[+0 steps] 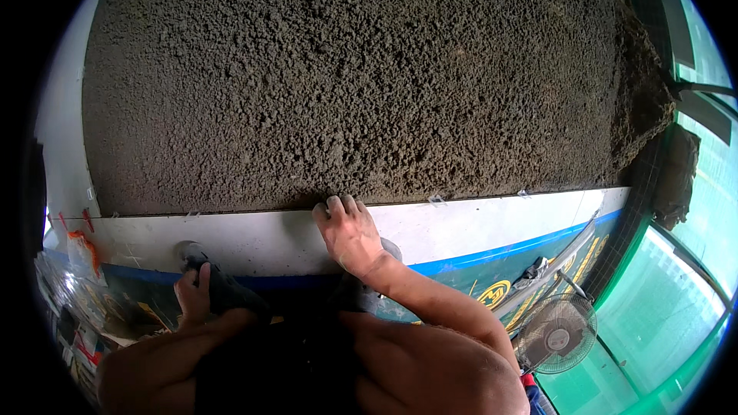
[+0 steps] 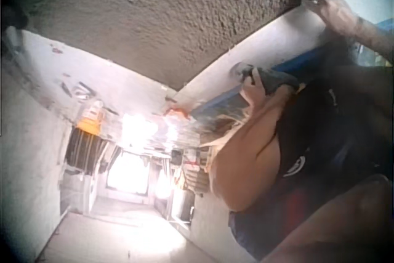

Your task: The person prepares the floor for tiling by smoothing a concrete mixture with a long metal straightedge, spreads adhesive with a notched trowel, and places tile spacers along the edge of the installed tile.

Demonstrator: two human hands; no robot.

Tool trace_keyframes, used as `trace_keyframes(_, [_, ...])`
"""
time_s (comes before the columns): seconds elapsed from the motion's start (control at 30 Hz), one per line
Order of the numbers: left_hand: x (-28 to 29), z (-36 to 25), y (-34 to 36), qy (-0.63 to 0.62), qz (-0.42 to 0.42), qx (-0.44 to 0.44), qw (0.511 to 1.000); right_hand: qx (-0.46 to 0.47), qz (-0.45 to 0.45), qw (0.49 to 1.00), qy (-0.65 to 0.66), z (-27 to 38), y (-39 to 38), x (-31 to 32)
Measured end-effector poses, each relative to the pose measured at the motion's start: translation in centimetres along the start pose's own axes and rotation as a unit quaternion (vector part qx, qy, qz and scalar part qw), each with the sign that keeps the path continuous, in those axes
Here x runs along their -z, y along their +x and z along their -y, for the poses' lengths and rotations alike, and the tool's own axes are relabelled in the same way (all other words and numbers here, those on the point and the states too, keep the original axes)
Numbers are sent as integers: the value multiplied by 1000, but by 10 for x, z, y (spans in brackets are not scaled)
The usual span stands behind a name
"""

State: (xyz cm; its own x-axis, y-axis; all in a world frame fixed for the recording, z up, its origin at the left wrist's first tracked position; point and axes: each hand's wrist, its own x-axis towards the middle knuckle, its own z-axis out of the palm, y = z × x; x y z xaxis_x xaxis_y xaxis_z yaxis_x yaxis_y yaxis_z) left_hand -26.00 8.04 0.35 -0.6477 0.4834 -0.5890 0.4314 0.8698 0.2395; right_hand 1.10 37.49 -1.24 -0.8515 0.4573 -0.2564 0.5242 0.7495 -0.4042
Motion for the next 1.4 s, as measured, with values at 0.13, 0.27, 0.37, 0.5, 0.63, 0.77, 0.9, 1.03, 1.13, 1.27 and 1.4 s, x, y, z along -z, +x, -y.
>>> trace_keyframes(0.13, [2, -4, -1, -45, -50, -69, 995, 24, 16, 999, -17, 3, 10, 5])
trace_keyframes(0.27, [4, -7, 0, -46, -57, -82, 994, 77, 30, 996, 24, -5, 19, 10])
trace_keyframes(0.37, [5, -8, 0, -58, -43, -72, 995, 102, 19, 993, 52, -10, 22, 8])
trace_keyframes(0.5, [4, -8, -2, -71, -53, -67, 994, 100, 11, 994, 47, -8, 22, 1])
trace_keyframes(0.63, [-1, -6, -2, -46, -64, -65, 995, 90, -11, 995, 51, -3, 20, -3])
trace_keyframes(0.77, [-5, -4, 0, -29, -63, -63, 996, 67, -6, 997, 28, 1, 16, -1])
trace_keyframes(0.9, [-6, 0, 1, -26, -75, -81, 994, 39, -3, 999, 31, 2, 14, -2])
trace_keyframes(1.03, [-5, 2, 1, -59, -63, -75, 993, -17, -2, 999, 37, -3, -1, -1])
trace_keyframes(1.13, [-5, 4, 0, -67, -72, -81, 992, -36, -90, 994, 47, -12, -31, 14])
trace_keyframes(1.27, [-8, 9, -1, -67, -68, -66, 993, -200, -78, 977, 8, -66, -71, 51])
trace_keyframes(1.4, [-9, 16, -2, -93, -70, -93, 989, -162, 7, 986, -33, -115, -91, 69])
